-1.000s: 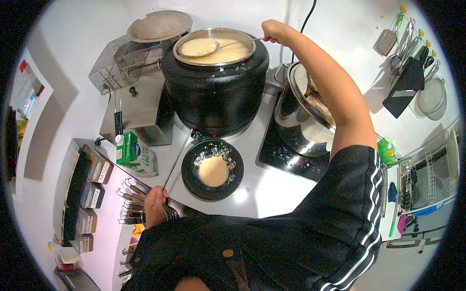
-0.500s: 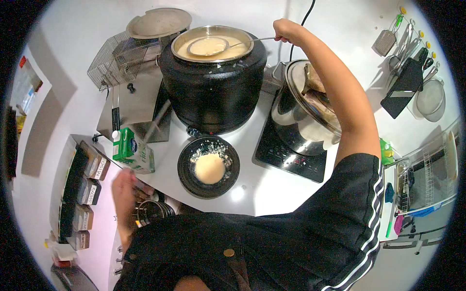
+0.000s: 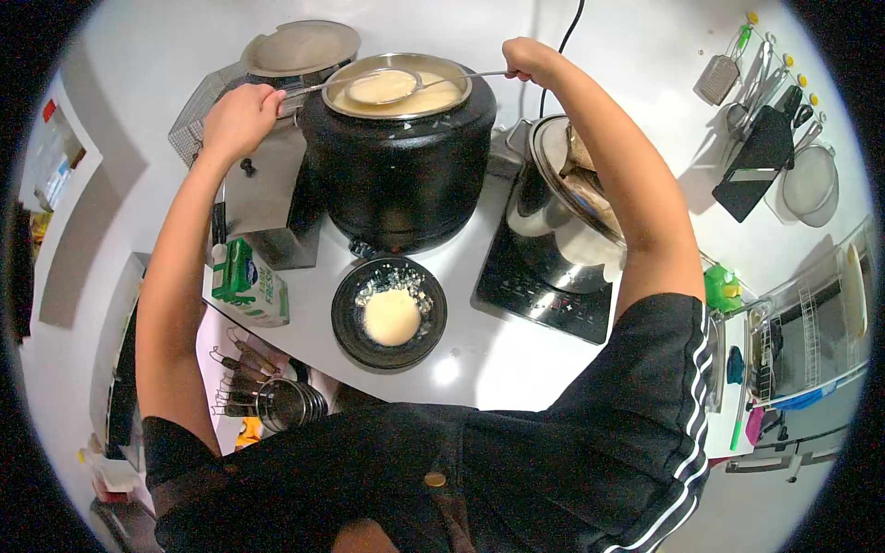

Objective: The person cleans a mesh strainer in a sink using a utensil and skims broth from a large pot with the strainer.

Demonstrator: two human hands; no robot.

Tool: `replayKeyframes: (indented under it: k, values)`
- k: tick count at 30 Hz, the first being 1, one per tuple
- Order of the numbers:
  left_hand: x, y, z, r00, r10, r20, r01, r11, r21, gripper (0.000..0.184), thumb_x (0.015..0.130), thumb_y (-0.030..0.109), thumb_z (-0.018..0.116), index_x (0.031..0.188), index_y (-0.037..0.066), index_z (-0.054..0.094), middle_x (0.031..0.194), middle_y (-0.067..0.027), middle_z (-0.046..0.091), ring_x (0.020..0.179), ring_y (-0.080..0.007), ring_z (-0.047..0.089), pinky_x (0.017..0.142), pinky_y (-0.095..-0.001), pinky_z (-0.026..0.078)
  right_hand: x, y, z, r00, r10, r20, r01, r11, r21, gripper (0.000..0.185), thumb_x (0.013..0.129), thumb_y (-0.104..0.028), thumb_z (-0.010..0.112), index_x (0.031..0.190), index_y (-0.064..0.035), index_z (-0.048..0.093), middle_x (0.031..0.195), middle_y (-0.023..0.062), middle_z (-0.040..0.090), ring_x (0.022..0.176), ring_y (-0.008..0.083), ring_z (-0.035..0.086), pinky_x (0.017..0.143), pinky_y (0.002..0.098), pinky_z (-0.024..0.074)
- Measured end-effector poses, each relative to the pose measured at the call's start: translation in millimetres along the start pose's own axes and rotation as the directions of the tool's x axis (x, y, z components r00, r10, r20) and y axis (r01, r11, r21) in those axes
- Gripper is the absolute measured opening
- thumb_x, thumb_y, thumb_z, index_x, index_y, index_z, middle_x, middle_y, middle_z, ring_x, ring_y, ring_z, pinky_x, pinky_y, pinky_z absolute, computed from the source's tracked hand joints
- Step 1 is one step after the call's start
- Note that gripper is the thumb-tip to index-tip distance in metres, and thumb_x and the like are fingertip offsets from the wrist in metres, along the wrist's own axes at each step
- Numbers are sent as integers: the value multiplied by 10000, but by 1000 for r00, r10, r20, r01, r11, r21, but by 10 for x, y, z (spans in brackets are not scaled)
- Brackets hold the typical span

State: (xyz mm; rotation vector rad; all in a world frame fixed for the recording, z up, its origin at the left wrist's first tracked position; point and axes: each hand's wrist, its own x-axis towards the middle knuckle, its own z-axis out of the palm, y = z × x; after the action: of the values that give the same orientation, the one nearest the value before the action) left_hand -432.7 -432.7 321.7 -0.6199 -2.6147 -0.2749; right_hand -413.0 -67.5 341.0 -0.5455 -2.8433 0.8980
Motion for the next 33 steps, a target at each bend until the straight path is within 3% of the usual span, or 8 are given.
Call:
replayKeyframes:
  k: [7,13,15,22,25,28,30,33]
  values:
    - [123,122,50,997,-15,72,12,999,39,322,822,337,411,781,95,621,799,-134,605,793,-328,566,677,-424,449,111,68,32,994,-113,-5,113,993,-32,208,645,-114,433,629,41,572,449,75,390,396,152,309,376,326,199]
    - [226,106,136,1000,13,-26,-13,999,33,329,812,336,428,682,82,591,662,-127,582,684,-297,565,617,-391,426,132,52,82,998,-59,-17,60,997,57,189,637,-94,448,630,44,577,463,99,425,396,159,334,375,320,213]
    - [247,157,101,988,-27,155,30,999,-15,289,814,327,442,849,107,625,847,-123,612,825,-305,569,705,-417,444,106,53,73,996,-91,0,91,995,-34,198,651,-99,441,633,44,577,468,96,433,398,161,340,376,326,214]
    - [264,132,166,986,-33,166,34,999,-3,294,814,335,447,882,111,625,875,-113,613,850,-295,568,723,-408,442,-4,24,60,996,-65,-54,68,996,52,195,651,-91,442,616,56,566,471,112,436,401,171,355,384,346,237]
    - [275,114,173,993,-62,103,61,998,16,297,816,343,446,868,111,623,865,-115,613,845,-302,566,718,-411,442,-30,-10,32,993,-113,17,114,988,-104,199,643,-82,423,613,67,552,479,131,447,403,177,354,394,350,250]
    - [269,142,181,985,-16,170,16,1000,2,298,818,340,444,874,111,625,866,-115,614,848,-297,568,721,-411,443,-46,32,31,996,-84,10,84,995,-49,184,675,-109,417,646,0,561,471,48,390,421,138,302,404,303,217]
    - [262,133,144,988,-67,141,69,998,-10,297,818,344,443,856,112,623,849,-113,614,843,-303,567,717,-410,443,-33,17,23,998,-59,-6,59,998,-18,204,637,-78,404,626,60,553,465,122,434,409,180,356,404,360,257]
    - [246,184,113,983,-42,180,44,999,-5,296,816,338,443,866,110,626,848,-107,617,843,-301,569,718,-404,446,-116,-11,34,998,-26,-65,29,999,40,209,641,-98,412,633,48,561,453,107,413,414,177,357,396,356,240]
